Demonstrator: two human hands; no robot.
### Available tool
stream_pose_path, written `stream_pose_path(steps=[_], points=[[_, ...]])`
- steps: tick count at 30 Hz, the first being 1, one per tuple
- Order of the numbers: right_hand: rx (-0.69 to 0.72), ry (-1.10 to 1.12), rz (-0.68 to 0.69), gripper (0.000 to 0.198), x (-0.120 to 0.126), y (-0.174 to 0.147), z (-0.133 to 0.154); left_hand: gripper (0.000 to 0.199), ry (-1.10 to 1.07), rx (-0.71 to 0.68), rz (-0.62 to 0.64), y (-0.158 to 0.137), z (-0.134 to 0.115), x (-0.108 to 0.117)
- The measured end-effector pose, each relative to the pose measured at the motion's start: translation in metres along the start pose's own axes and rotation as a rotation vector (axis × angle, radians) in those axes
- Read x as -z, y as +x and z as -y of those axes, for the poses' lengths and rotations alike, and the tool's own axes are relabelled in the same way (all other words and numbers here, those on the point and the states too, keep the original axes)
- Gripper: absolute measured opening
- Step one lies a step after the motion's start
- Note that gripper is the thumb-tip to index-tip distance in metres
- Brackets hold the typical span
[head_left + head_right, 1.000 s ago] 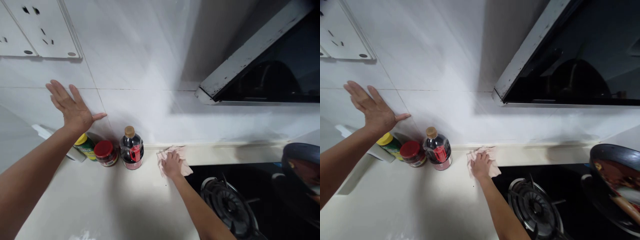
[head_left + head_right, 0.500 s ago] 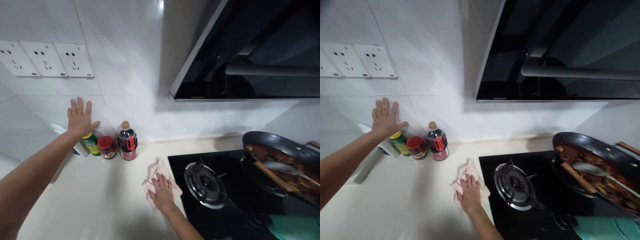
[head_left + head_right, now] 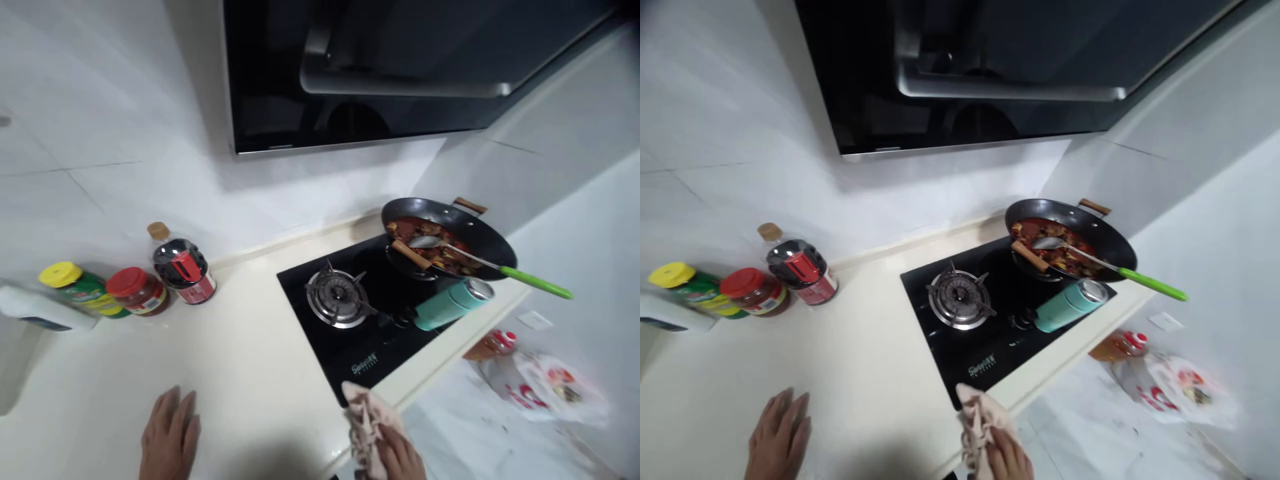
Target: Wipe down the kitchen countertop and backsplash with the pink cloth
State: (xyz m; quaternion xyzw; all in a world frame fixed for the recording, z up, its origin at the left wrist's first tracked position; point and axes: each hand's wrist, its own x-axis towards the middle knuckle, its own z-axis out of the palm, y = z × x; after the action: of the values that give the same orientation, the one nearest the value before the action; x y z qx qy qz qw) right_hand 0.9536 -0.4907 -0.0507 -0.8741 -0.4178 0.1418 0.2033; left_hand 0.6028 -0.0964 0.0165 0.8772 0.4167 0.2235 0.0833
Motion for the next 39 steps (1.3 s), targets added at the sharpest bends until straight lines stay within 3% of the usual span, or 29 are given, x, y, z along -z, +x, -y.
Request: stream_pose_path(steps=[3,5,8,12,14,16,19,20,22,24,25,28,29,33,36,39], points=[[-0.264,0.212,-0.231,0.040,0.036,-0.001,-0.042,0.082,0.020,0.008,0.061,-0.011,-0.009,-0.001],[-0.473,0.418,-0.315,0.041,0.068,0.001,-0.066,0.080,0.039,0.007,0.063,-0.008,-0.009,0.000],[-0.664,0.804,-0.334,0.050,0.114,-0.006,-0.093,0.068,0.101,0.077,0.117,-0.003,-0.012,0.000],[-0.689,1.209,-0.225,0.055,0.150,-0.031,-0.117,0.064,0.155,0.266,0.210,-0.005,-0.042,-0.005],[-0.687,1.317,-0.203,0.041,0.154,-0.040,-0.128,0.062,0.139,0.281,0.236,-0.009,-0.071,-0.014],[-0.664,1.430,-0.291,0.029,0.153,-0.044,-0.140,0.056,0.118,0.230,0.243,-0.012,-0.104,-0.024],[-0.699,1.597,-0.453,0.035,0.152,-0.040,-0.154,0.050,0.140,0.187,0.202,-0.013,-0.149,-0.038],[-0.740,1.629,-0.443,0.042,0.153,-0.037,-0.158,0.049,0.165,0.196,0.185,-0.012,-0.160,-0.041],[-0.774,1.648,-0.264,0.057,0.155,-0.030,-0.163,0.049,0.214,0.217,0.170,-0.009,-0.174,-0.044],[-0.731,1.613,-0.105,0.062,0.158,-0.025,-0.168,0.050,0.237,0.220,0.183,-0.006,-0.179,-0.043],[-0.697,1.597,-0.117,0.062,0.158,-0.024,-0.171,0.051,0.241,0.219,0.187,-0.004,-0.180,-0.043],[-0.689,1.587,-0.367,0.064,0.152,-0.026,-0.181,0.052,0.253,0.222,0.183,-0.002,-0.180,-0.042],[-0.719,1.582,-0.392,0.065,0.149,-0.028,-0.185,0.052,0.260,0.227,0.183,-0.002,-0.180,-0.042],[-0.777,1.521,-0.092,0.055,0.137,-0.034,-0.193,0.052,0.281,0.237,0.192,-0.003,-0.182,-0.044],[-0.743,1.501,-0.074,0.054,0.136,-0.035,-0.196,0.052,0.286,0.239,0.182,-0.005,-0.181,-0.045],[-0.709,1.410,0.137,0.051,0.147,-0.032,-0.191,0.050,0.282,0.239,0.172,-0.007,-0.179,-0.045]])
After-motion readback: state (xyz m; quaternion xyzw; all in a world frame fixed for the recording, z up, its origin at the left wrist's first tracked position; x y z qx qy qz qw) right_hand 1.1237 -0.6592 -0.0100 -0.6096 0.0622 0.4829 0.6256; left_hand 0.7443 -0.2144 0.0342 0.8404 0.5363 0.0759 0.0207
